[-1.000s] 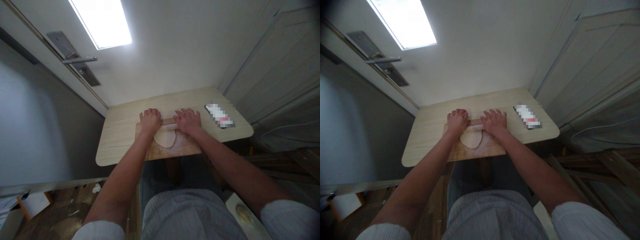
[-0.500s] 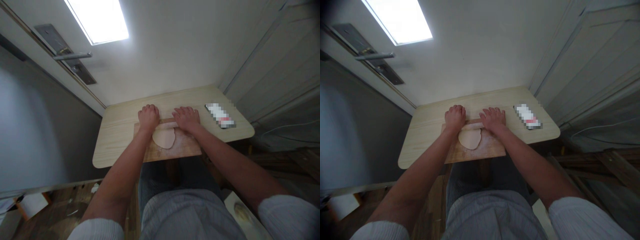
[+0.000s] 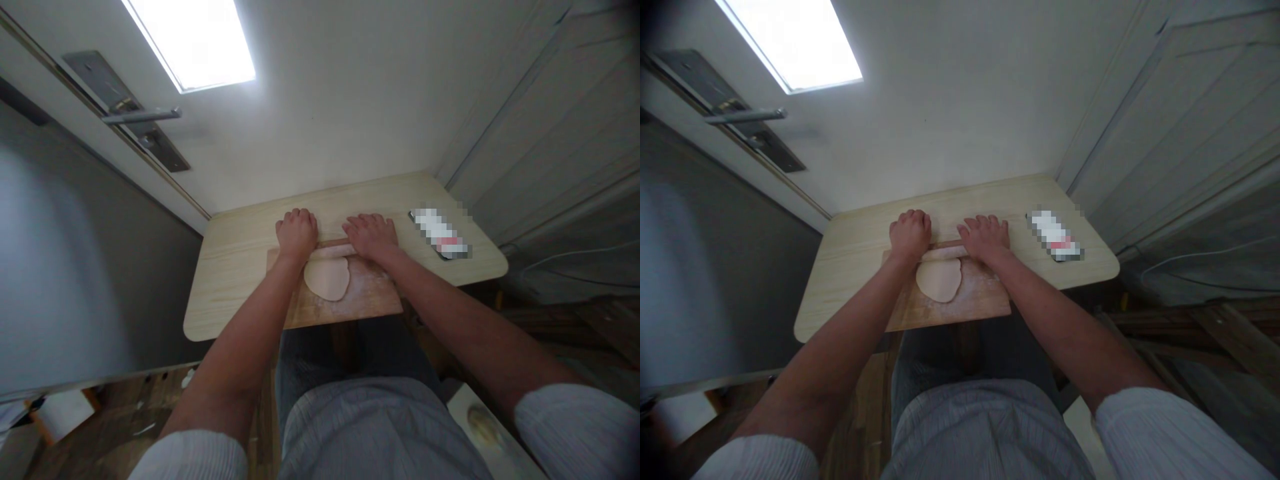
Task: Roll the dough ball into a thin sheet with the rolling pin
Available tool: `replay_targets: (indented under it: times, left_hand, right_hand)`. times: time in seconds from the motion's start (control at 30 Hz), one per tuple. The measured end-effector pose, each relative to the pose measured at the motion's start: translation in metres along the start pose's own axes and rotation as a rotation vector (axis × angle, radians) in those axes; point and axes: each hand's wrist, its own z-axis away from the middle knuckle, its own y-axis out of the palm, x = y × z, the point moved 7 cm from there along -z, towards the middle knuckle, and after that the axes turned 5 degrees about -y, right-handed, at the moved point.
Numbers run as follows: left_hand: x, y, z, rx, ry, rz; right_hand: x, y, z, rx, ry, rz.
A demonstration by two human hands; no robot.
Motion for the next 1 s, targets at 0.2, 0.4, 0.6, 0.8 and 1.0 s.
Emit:
replay_targets:
  times: [0.2, 0.4, 0.6, 0.8, 1.0]
  left_hand:
    - [-0.002, -0.002, 0.004, 0.002, 0.022, -0.030]
    - [-0.003, -0.002, 0.009, 0.007, 0.027, -0.052]
    - [-0.005, -0.004, 0.014, 0.006, 0.044, -0.067]
    - [-0.006, -0.004, 0.019, 0.015, 0.064, -0.055]
    - [-0.006, -0.004, 0.024, 0.022, 0.077, -0.044]
  right_hand:
    - [-0.001, 0.003, 0.001, -0.002, 0.013, -0.005]
    - [0.000, 0.001, 0.007, -0.021, 0.015, 0.002]
    - [0.002, -0.002, 0.014, -0.045, 0.012, 0.011]
    - [0.001, -0.001, 0.019, -0.060, 0.031, 0.004]
    - [0.003, -0.002, 0.027, -0.109, 0.024, 0.008]
